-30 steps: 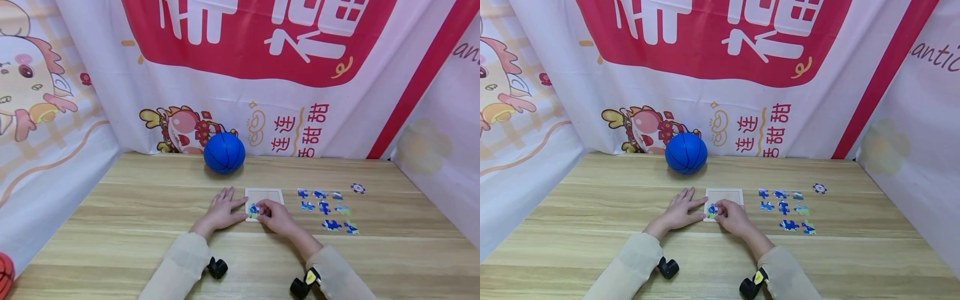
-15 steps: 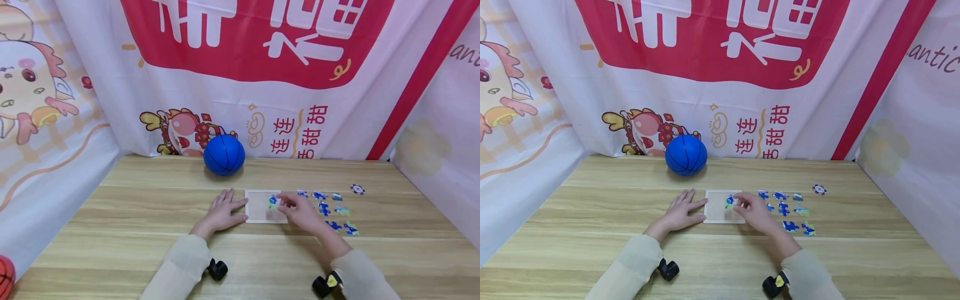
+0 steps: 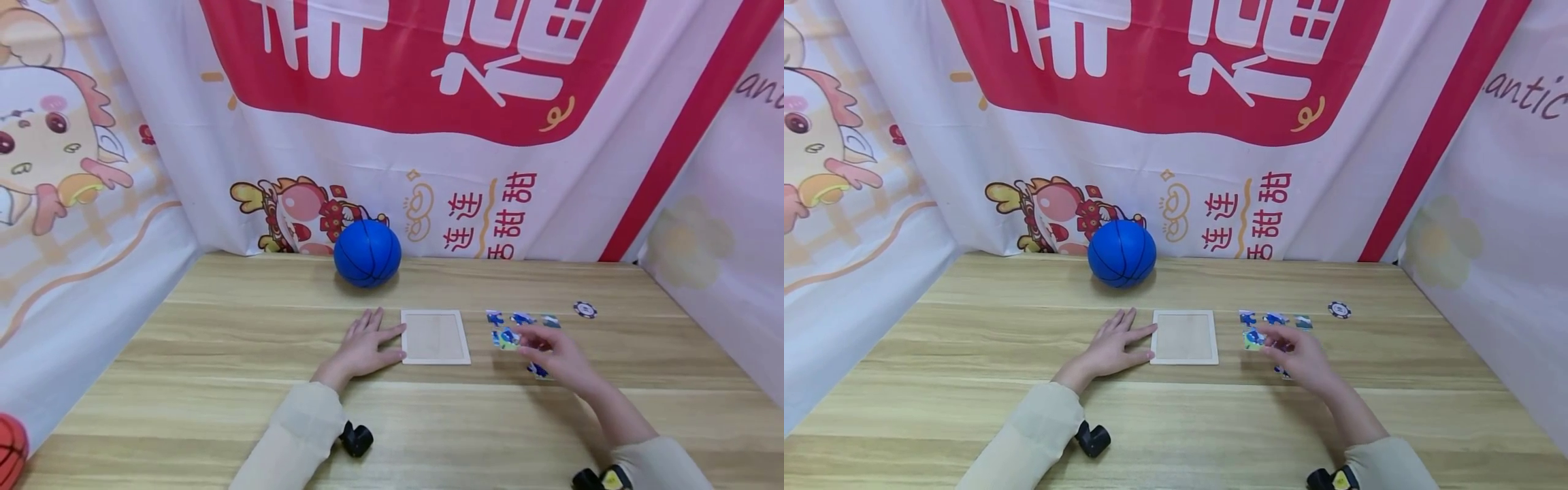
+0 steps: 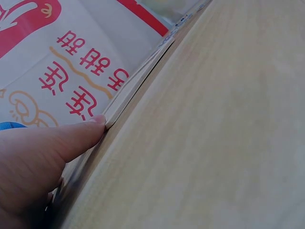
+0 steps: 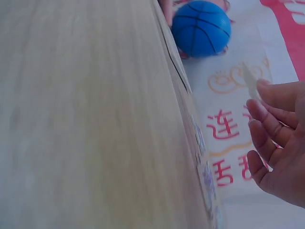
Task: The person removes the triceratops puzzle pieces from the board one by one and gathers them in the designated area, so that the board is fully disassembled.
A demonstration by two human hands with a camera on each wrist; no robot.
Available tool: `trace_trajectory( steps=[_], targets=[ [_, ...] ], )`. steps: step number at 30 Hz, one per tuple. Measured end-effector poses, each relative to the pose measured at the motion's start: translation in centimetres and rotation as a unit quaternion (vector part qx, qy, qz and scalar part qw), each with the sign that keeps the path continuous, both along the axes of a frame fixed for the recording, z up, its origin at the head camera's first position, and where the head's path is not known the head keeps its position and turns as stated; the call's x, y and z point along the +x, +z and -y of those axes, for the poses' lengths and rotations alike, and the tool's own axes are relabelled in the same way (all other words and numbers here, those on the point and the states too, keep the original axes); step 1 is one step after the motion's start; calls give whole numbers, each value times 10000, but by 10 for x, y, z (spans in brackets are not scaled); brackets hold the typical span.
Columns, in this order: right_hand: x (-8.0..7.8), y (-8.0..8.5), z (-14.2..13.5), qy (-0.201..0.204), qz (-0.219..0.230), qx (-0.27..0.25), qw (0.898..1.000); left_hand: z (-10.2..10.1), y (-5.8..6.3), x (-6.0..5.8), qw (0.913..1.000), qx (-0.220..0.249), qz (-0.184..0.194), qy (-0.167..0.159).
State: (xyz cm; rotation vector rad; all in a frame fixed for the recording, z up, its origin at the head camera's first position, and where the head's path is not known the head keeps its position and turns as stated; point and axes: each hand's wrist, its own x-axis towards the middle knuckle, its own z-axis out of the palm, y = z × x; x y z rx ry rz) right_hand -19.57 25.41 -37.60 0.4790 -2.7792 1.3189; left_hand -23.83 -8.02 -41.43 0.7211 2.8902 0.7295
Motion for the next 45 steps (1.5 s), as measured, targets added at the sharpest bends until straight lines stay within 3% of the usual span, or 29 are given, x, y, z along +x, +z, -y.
trace_trajectory(
  steps=[12, 28, 45],
  targets=[
    [5, -27, -16, -144, 586, 99, 9981, -1, 1, -1, 10000, -10, -12, -25],
    [3, -38, -7, -123, -286, 715, 9970, 1, -1, -3, 10000, -27, -5, 6],
    [-1, -38, -4, -275, -153, 976, 9947, 2, -1, -2, 10000, -35, 44, -3]
  ],
)
